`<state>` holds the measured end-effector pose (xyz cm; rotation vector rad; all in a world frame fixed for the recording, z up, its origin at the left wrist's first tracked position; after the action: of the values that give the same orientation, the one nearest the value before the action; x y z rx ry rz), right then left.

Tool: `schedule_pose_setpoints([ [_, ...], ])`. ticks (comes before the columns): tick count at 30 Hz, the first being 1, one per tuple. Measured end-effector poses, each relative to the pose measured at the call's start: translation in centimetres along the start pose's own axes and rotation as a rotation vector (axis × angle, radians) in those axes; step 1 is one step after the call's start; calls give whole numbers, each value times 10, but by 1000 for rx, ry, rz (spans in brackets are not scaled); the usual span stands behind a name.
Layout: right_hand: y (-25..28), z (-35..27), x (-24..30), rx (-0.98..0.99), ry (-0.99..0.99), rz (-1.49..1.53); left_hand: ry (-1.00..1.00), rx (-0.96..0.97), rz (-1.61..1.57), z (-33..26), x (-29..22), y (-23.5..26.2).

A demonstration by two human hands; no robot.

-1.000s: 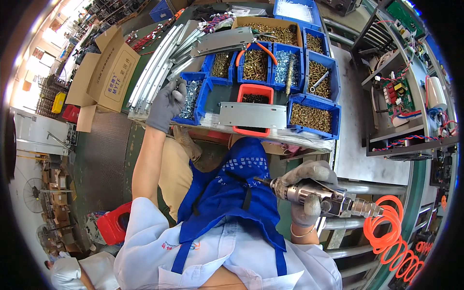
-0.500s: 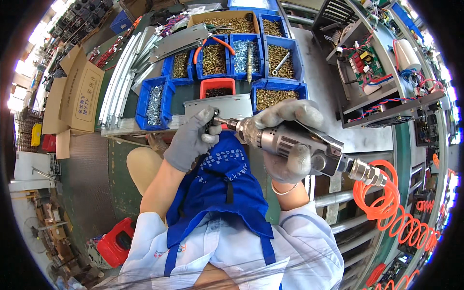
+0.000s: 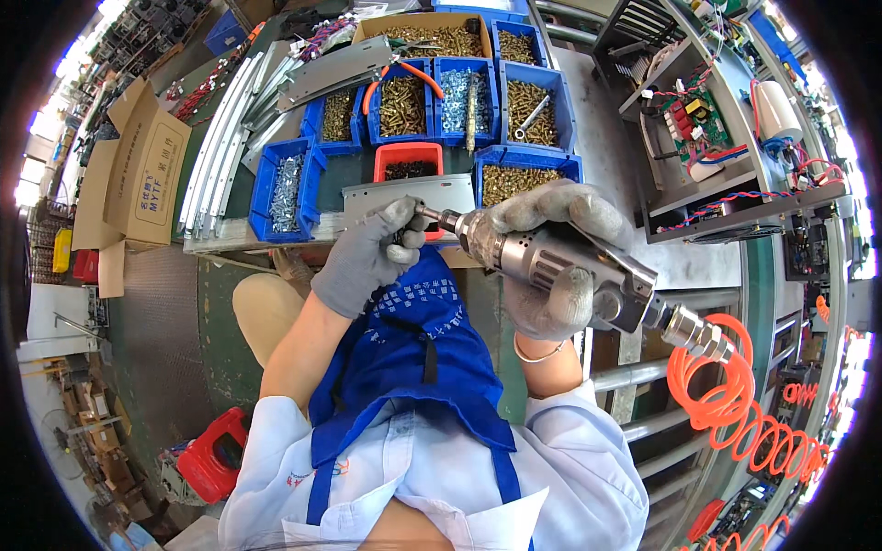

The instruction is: The person uses a pneumatic screwdriver to fasten screws into a rectangular metal plate. They repeatedly pick up screws from a red bin, align them with holes in the plate, and drive them in. The person works at a station with multiple bins of hardware and metal components.

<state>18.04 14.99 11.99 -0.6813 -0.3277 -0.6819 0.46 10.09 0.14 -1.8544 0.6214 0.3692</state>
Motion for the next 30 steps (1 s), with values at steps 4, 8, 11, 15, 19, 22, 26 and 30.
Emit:
schedule_pose_setpoints([
  [4,1,3,-3,-72,-36,-38,-167,-2,351,5,-9,-6],
  [8,21,9,-35,-224,-171,-15,-606,-96,1021,25,-25,-12],
  [11,24,20,-54,-268,-265,-129,-602,-158,1441,41,-26,-11],
  [15,32,26,-75,-191,-302,-336,-677,-229,1794,52,-10,-15],
  [19,31,37,-78,-128,-277,-393,-727,-240,1814,53,-5,-10],
  [22,33,44,-85,-87,-334,-441,-736,-232,1799,52,-5,-10],
  [26,30,54,-93,-41,-327,-536,-749,-229,1785,51,-5,-10],
  [30,19,58,-99,-29,-429,-506,-763,-233,1772,51,-5,-10],
])
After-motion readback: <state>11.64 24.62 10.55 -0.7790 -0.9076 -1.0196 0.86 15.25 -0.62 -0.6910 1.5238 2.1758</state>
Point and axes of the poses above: each hand's wrist, its own z-axis towards the middle knuckle, its own y-axis out of the back of the hand, x = y × z, the point moved 5 cm from there along z, towards the middle knuckle, and after that the axes turned 1 degree about -x, right-handed, at the moved point
